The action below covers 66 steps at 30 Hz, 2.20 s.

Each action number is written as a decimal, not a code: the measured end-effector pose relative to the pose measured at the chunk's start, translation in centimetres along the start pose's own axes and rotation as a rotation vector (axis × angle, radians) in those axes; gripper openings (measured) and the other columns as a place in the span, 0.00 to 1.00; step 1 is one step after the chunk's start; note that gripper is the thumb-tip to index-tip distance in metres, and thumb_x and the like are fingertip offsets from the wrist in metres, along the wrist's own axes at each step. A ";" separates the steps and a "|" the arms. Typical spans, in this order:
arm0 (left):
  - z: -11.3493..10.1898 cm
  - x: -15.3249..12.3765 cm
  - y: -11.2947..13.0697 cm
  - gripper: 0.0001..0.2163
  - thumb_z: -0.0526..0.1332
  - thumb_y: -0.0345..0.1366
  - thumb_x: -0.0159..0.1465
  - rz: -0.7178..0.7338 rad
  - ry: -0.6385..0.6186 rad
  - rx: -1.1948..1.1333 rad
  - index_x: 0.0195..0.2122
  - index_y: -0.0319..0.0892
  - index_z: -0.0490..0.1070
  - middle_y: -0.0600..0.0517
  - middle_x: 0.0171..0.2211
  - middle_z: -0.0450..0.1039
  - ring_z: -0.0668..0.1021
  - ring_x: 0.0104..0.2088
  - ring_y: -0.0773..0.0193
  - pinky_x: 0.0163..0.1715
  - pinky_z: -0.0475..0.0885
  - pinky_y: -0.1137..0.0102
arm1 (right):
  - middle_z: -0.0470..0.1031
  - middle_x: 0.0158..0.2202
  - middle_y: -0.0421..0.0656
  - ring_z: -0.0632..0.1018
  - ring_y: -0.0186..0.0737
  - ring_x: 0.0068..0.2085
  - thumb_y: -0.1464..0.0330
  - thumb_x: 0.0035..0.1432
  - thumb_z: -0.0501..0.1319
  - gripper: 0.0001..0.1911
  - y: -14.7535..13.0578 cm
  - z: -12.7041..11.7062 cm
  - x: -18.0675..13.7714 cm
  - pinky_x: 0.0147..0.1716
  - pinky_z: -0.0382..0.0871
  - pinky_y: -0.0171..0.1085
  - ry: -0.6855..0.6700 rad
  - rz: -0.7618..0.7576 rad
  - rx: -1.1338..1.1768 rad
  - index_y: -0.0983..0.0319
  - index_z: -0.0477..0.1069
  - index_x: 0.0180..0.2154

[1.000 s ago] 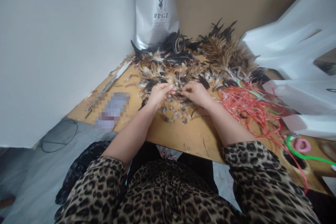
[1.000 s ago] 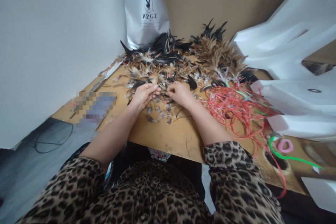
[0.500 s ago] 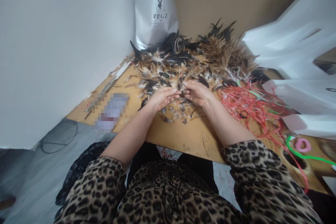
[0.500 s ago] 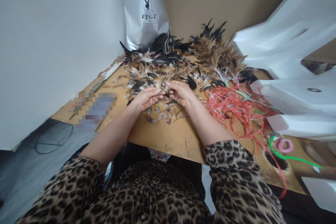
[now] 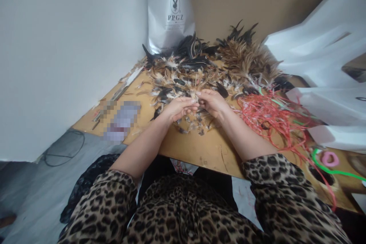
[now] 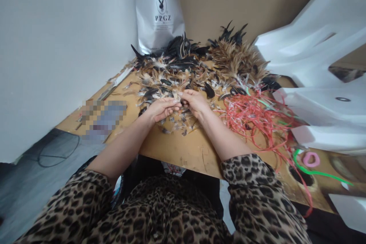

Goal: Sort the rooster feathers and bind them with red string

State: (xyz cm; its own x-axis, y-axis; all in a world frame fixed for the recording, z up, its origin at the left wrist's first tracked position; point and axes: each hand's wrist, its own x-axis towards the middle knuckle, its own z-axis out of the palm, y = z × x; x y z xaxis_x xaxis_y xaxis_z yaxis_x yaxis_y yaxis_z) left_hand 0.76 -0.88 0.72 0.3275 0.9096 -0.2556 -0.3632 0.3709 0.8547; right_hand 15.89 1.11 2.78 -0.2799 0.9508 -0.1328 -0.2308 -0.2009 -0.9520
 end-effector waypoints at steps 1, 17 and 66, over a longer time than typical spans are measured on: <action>0.1 0.0 0.0 0.03 0.63 0.28 0.56 0.001 0.001 0.007 0.30 0.33 0.74 0.47 0.27 0.76 0.77 0.24 0.74 0.19 0.66 0.83 | 0.62 0.16 0.32 0.60 0.25 0.19 0.60 0.31 0.72 0.21 0.1 0.0 0.1 0.20 0.55 0.29 0.002 -0.009 -0.009 0.62 0.63 0.21; -0.7 0.6 -0.2 0.06 0.65 0.31 0.54 0.119 0.059 0.025 0.32 0.34 0.74 0.45 0.33 0.77 0.77 0.26 0.73 0.23 0.67 0.81 | 0.66 0.16 0.35 0.64 0.28 0.19 0.57 0.37 0.68 0.17 -0.7 0.1 -0.3 0.20 0.56 0.31 0.164 -0.187 -0.347 0.62 0.69 0.25; 0.3 0.0 0.0 0.08 0.67 0.34 0.50 0.176 0.045 0.167 0.26 0.34 0.74 0.51 0.22 0.73 0.71 0.20 0.76 0.21 0.64 0.80 | 0.62 0.16 0.34 0.61 0.27 0.20 0.56 0.36 0.69 0.19 0.9 -0.2 0.2 0.22 0.53 0.32 0.095 -0.177 -0.283 0.63 0.66 0.19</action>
State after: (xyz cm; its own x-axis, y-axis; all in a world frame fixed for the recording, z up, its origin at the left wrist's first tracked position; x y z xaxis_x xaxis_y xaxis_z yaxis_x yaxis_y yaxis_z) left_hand 1.00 -0.94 0.86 0.2319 0.9662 -0.1126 -0.2605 0.1732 0.9498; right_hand 15.81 1.20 1.82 -0.1671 0.9855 0.0290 0.0037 0.0300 -0.9995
